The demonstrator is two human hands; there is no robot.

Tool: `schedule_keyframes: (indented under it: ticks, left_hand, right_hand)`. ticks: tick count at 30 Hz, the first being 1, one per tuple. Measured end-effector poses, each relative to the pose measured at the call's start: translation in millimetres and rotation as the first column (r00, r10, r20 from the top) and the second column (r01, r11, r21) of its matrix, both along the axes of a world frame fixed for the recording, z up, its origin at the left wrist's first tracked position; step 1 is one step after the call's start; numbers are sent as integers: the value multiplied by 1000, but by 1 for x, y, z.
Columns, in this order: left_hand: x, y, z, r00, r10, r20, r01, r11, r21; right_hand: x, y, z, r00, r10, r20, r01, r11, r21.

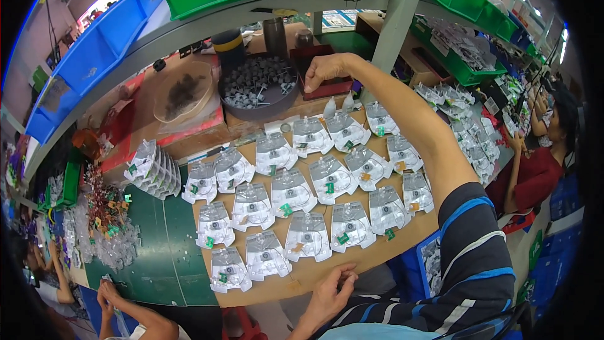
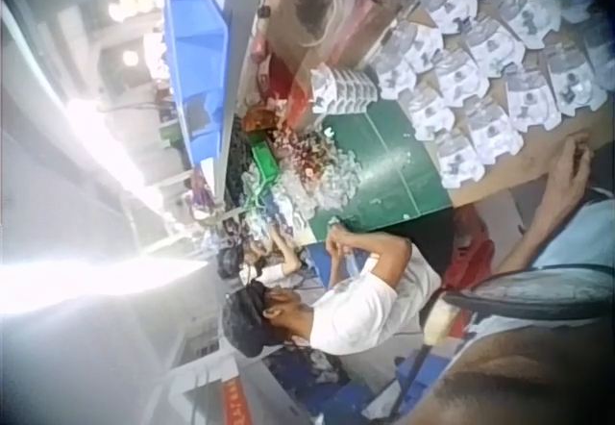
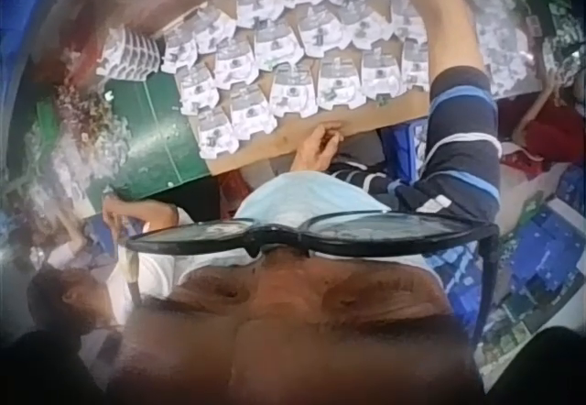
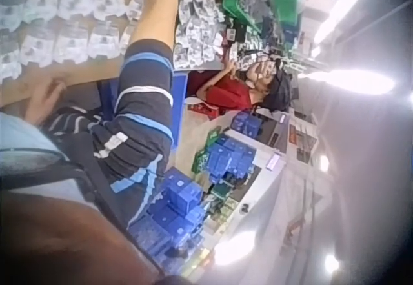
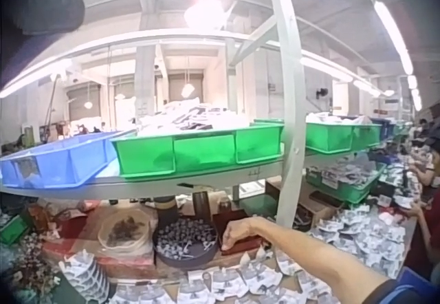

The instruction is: The person places small plastic parts into individual plastic bags by hand, then labels each bag with a card, working at a manufacturing workstation.

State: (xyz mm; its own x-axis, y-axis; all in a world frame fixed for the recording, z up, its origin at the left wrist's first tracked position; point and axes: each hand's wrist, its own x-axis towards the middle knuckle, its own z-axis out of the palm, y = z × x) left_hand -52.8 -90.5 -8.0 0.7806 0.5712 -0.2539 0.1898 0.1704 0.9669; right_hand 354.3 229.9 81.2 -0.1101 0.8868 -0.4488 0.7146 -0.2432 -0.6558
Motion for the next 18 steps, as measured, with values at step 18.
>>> schedule_keyframes:
  ticks: [18]
  left_hand:
    - [-2, -9, 11, 998, -56, 14, 55, 998, 13]
  right_hand:
    - [14, -28, -3, 713, -71, 698, -185, 941, 284]
